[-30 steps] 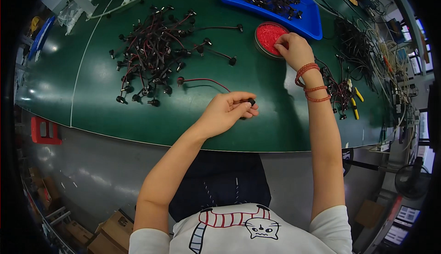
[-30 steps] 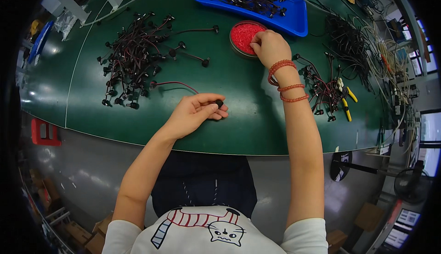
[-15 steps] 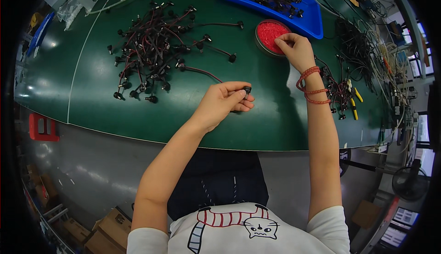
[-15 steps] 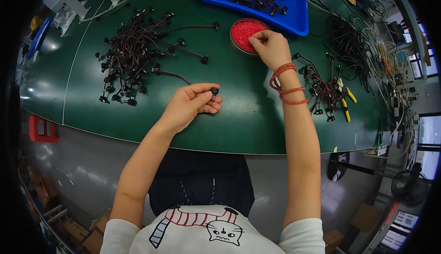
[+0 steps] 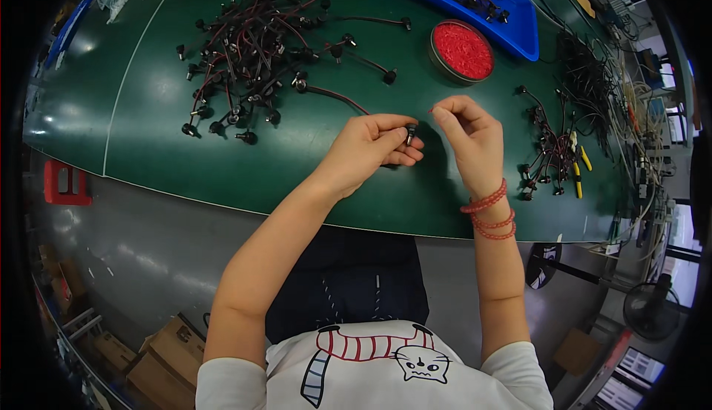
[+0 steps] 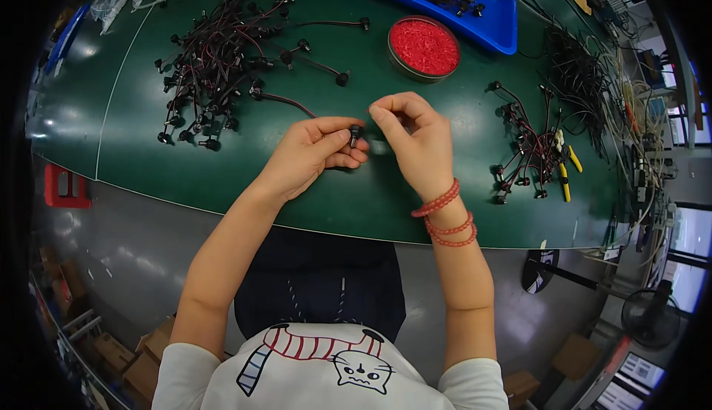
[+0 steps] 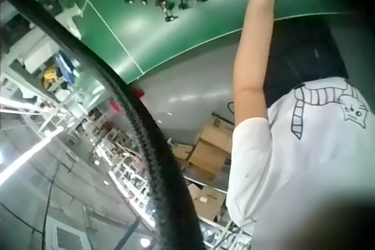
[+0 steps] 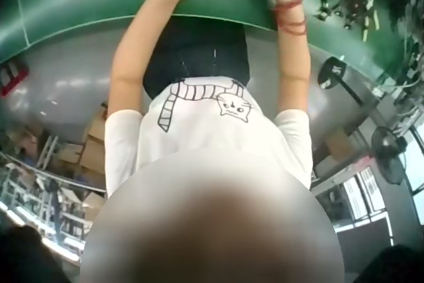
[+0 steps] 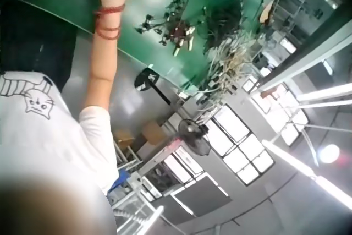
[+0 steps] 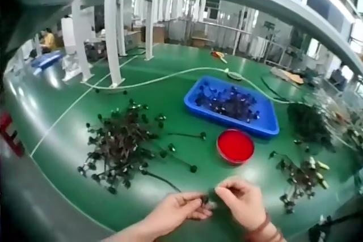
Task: Manually assembling connectors onto electronic wires at a factory workbench.
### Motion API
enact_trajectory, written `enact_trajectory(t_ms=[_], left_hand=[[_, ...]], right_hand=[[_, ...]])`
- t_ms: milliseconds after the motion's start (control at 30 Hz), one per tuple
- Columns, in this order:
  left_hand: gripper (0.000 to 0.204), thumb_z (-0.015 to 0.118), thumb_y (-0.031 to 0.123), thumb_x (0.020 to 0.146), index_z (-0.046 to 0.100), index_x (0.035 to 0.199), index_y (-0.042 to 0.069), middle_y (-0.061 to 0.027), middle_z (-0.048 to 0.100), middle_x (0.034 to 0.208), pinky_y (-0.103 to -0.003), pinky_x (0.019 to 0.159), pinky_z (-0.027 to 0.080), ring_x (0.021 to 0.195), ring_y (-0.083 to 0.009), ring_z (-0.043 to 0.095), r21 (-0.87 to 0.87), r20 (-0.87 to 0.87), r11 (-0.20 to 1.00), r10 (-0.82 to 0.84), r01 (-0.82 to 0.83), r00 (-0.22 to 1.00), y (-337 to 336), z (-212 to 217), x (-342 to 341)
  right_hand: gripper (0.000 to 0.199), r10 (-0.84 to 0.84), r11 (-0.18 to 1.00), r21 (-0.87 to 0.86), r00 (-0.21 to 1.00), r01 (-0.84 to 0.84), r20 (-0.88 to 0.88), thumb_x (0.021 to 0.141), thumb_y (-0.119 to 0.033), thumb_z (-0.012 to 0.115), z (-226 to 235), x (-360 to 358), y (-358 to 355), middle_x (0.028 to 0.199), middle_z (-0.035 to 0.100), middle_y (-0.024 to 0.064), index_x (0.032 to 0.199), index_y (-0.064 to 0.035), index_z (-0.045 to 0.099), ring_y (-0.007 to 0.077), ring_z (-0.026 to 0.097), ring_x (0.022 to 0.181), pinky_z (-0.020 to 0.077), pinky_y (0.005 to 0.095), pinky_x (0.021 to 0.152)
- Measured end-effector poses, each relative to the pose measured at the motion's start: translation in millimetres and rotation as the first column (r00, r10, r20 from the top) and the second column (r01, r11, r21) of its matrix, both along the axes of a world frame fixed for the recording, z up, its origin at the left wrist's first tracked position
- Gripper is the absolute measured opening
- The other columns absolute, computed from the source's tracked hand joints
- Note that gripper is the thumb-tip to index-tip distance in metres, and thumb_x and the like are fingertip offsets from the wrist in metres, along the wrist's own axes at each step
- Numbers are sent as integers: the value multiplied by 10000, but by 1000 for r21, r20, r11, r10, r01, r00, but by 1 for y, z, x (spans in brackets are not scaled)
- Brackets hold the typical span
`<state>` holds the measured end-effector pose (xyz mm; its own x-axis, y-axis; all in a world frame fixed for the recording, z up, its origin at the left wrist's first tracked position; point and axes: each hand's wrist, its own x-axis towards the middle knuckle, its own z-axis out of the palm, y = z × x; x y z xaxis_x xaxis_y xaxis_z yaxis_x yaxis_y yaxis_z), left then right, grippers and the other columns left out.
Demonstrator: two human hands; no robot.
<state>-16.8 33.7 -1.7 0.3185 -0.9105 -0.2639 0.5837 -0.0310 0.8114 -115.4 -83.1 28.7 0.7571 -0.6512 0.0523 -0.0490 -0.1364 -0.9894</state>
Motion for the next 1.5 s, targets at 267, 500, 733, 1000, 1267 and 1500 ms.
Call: enact_trajectory(t_ms=[267, 500, 733, 1000, 1267, 1500], left_hand=[[249, 400, 65, 848, 477, 1051, -57, -102, 558, 852, -222, 682, 489, 731, -130, 567, -25, -26, 999, 39, -39, 999, 0, -2, -1], [250, 407, 85, 851, 491, 1040, -56, -100, 556, 859, -221, 686, 492, 742, -123, 560, -45, -14, 998, 33, -33, 999, 0, -3, -1], [262, 417, 107, 854, 489, 1043, -59, -102, 558, 861, -217, 690, 491, 745, -124, 560, -51, -1, 997, 52, -52, 999, 0, -2, -2], [263, 425, 111, 852, 490, 1042, -59, -108, 560, 867, -211, 686, 491, 750, -125, 560, -53, -44, 997, 61, -63, 997, 0, -3, -1], [261, 436, 112, 847, 495, 1037, -57, -107, 561, 860, -208, 677, 490, 736, -120, 558, -50, 6, 996, 78, -77, 997, -1, -3, -3], [256, 444, 109, 844, 499, 1034, -54, -101, 569, 833, -200, 655, 487, 706, -109, 557, -51, 19, 995, 87, -86, 996, -2, -2, -4]], right_hand=[[46, -17, 945, -327, 999, 28, 37, 707, 2, 584, -17, -5, 19, 727, 526, 35, 745, 22, 566, 87, 477, 665, 391, 200, 603], [68, -12, 870, -491, 997, 46, 71, 676, 25, 594, -24, -2, 19, 730, 532, 49, 738, 10, 569, 105, 488, 642, 399, 203, 583], [56, -3, 854, -519, 998, 37, 66, 674, 3, 601, -23, -3, 17, 726, 533, 60, 723, 1, 573, 131, 509, 638, 420, 220, 564], [45, 12, 898, -439, 1000, -3, 19, 687, -5, 591, -19, -4, 16, 726, 538, 63, 729, 4, 574, 134, 530, 629, 438, 226, 557], [46, -17, 856, -516, 999, 35, 39, 682, 6, 592, -21, -4, 18, 725, 538, 68, 724, 3, 574, 134, 535, 617, 442, 223, 548], [63, 33, 946, -322, 999, -25, 20, 708, 16, 579, -19, -6, 18, 752, 530, 38, 764, 18, 550, 100, 510, 670, 425, 206, 610]])
